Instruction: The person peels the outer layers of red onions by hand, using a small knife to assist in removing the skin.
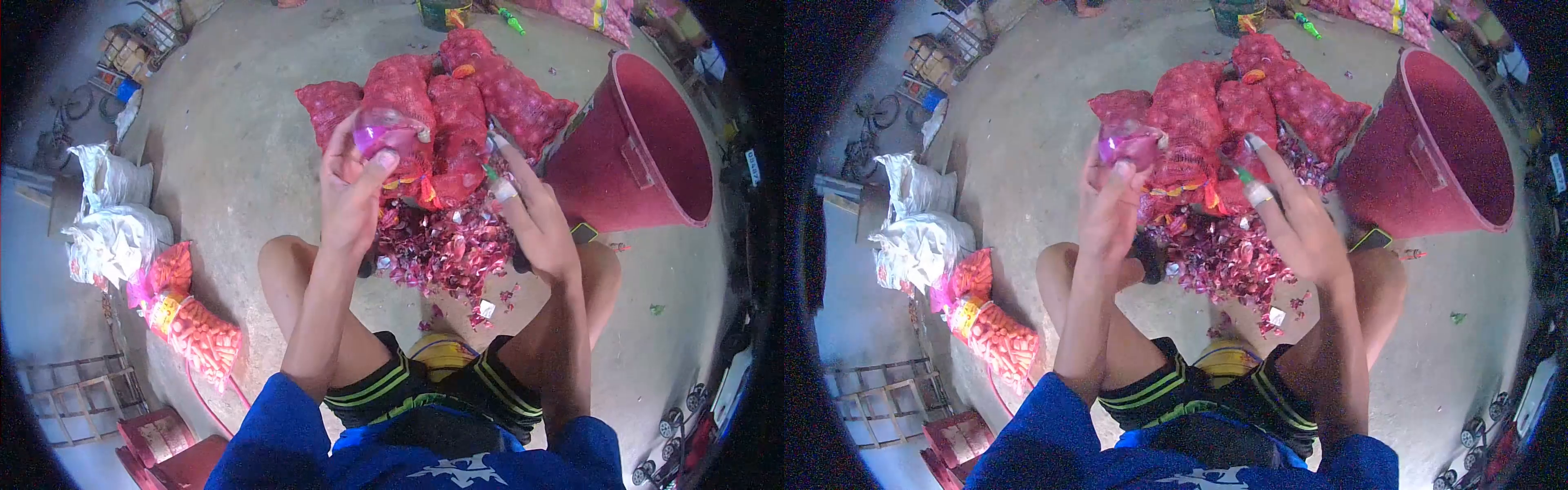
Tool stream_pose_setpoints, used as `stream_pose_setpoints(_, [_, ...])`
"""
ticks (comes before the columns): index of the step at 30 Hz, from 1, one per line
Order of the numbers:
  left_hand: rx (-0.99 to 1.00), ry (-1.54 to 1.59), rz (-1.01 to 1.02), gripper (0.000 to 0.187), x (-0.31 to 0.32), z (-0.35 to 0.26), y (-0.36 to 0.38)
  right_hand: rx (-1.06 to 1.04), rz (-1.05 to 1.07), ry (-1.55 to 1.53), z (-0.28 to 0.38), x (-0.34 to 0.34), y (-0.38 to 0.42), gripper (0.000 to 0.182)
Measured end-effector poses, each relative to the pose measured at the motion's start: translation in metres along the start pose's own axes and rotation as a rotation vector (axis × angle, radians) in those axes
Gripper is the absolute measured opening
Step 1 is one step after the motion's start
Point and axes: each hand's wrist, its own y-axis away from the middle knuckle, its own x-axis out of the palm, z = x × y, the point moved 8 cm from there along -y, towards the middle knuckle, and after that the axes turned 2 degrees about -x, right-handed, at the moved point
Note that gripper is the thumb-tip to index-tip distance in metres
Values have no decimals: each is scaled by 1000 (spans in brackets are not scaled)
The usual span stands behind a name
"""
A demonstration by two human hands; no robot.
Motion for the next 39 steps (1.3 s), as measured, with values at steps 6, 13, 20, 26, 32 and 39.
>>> stream_pose_setpoints(6, [32,-40,114,69,35,18,9,-205,-129,-198,42,10,-4,66])
stream_pose_setpoints(13, [-62,-15,183,64,46,20,15,-305,-135,56,49,1,-2,67])
stream_pose_setpoints(20, [-68,14,257,67,42,6,16,246,-198,129,-37,-15,-20,59])
stream_pose_setpoints(26, [7,-120,191,71,32,1,16,27,-209,28,13,-9,-4,60])
stream_pose_setpoints(32, [52,-264,110,73,30,-3,16,-280,-184,21,45,-1,2,62])
stream_pose_setpoints(39, [141,-312,52,72,26,-6,17,-221,-143,9,48,9,-1,67])
